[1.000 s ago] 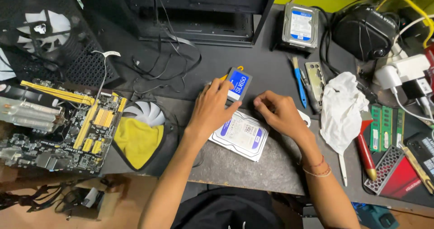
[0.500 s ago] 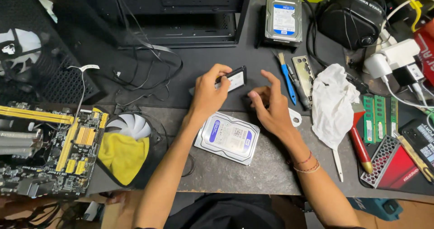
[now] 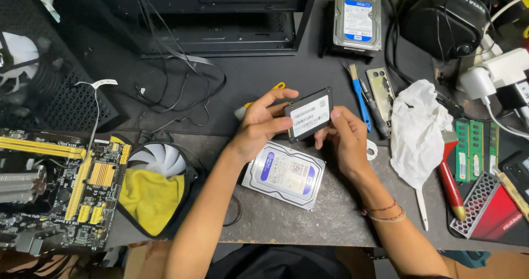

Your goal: Assembling computer components by fitting an SSD into a bracket and mounting it in a PC case.

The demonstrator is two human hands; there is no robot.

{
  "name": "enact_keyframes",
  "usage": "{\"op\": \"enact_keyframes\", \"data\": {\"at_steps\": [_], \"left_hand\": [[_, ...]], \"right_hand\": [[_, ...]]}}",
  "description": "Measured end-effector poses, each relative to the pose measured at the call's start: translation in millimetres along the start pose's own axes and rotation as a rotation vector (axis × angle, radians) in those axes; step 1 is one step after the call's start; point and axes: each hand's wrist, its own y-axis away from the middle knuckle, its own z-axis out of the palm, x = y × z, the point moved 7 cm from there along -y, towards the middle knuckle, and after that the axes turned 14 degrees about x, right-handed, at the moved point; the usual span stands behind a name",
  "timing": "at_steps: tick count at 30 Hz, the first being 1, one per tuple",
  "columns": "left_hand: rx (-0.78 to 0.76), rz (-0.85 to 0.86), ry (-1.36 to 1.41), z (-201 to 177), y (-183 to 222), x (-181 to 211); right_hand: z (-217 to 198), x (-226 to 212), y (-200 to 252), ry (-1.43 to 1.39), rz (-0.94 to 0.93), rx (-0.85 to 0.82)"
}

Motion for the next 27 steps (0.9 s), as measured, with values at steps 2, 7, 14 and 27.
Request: {"op": "enact_keyframes", "data": {"at_steps": [2, 7, 14, 27], "left_hand": [[0.028, 0.016, 0.031, -8, -7, -8], [0.231, 0.037, 0.018, -22, -13, -5], [0.215, 0.009, 0.060, -21, -13, -12], [0.039, -0.061, 0.054, -25, -17, -23]], "right_hand": [[8, -3, 5, -0.101, 0.085, -0.039], [12, -8, 12, 0.002, 0.046, -0.049], [18, -2, 16, -0.102, 0.124, -0.031], [32, -8, 23, -0.265, 0.169, -0.128]]}}
